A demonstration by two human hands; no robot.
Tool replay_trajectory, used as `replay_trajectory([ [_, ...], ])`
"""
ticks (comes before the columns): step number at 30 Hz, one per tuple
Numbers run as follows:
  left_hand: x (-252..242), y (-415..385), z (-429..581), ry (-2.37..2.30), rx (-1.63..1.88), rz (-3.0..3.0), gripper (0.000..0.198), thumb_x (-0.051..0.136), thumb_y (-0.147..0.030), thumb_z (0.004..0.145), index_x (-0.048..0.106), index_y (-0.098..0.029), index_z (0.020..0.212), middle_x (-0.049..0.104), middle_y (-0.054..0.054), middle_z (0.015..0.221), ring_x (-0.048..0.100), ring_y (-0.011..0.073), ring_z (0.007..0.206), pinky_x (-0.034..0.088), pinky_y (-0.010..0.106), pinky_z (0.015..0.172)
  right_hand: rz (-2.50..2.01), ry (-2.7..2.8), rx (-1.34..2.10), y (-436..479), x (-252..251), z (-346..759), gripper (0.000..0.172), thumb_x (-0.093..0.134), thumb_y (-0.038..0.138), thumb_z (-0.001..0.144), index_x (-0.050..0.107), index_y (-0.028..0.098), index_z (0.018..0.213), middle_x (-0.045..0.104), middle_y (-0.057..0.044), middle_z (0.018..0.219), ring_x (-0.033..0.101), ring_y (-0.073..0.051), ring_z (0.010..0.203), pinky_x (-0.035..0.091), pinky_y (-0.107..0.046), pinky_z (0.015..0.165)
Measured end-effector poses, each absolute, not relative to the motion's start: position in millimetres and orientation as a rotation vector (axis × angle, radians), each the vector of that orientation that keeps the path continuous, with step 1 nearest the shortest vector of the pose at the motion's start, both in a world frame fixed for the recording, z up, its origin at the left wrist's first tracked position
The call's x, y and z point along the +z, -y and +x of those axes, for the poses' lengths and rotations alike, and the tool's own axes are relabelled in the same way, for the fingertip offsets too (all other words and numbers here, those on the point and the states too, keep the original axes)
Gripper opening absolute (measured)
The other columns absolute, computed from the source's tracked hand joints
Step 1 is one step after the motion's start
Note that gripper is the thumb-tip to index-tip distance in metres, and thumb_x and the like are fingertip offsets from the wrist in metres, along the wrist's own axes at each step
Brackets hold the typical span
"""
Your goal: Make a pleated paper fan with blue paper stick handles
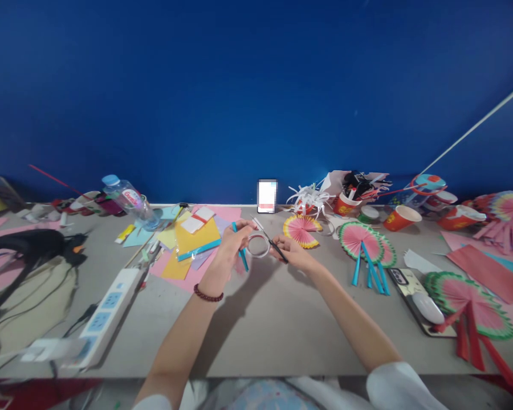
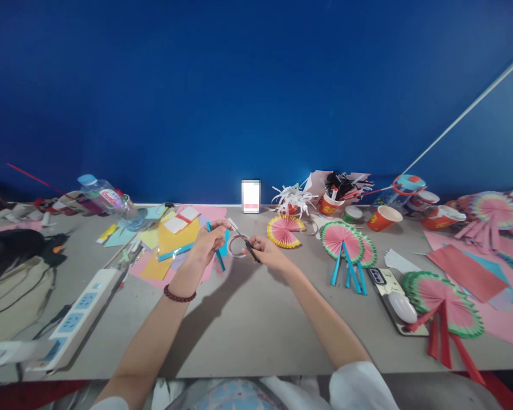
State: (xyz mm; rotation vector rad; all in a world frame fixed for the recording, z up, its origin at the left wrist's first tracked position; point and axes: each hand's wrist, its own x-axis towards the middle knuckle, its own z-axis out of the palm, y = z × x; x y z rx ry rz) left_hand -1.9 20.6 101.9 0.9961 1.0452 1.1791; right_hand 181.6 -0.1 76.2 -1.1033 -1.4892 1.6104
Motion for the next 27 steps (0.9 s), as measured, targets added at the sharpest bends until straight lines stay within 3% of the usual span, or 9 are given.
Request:
replay_trajectory([
  [27,102.1,-20.4,-4.0,-1.057,1.173,1.036,0.016,0.067,-0.029,0.067,0.056,-0.017,0.067,0.022,-0.009,0.047,0.02,0.0047,0.041,0.015,0.023,0.043,-1.144,1.46,1.583,-1.1,75.6,181.0,0.045,0.073,0.053,0.06,0.046,0.019,0.073,0.041,0.009,0.051,0.03,-0.006,0.046,0.016,-0.022,0.047],
])
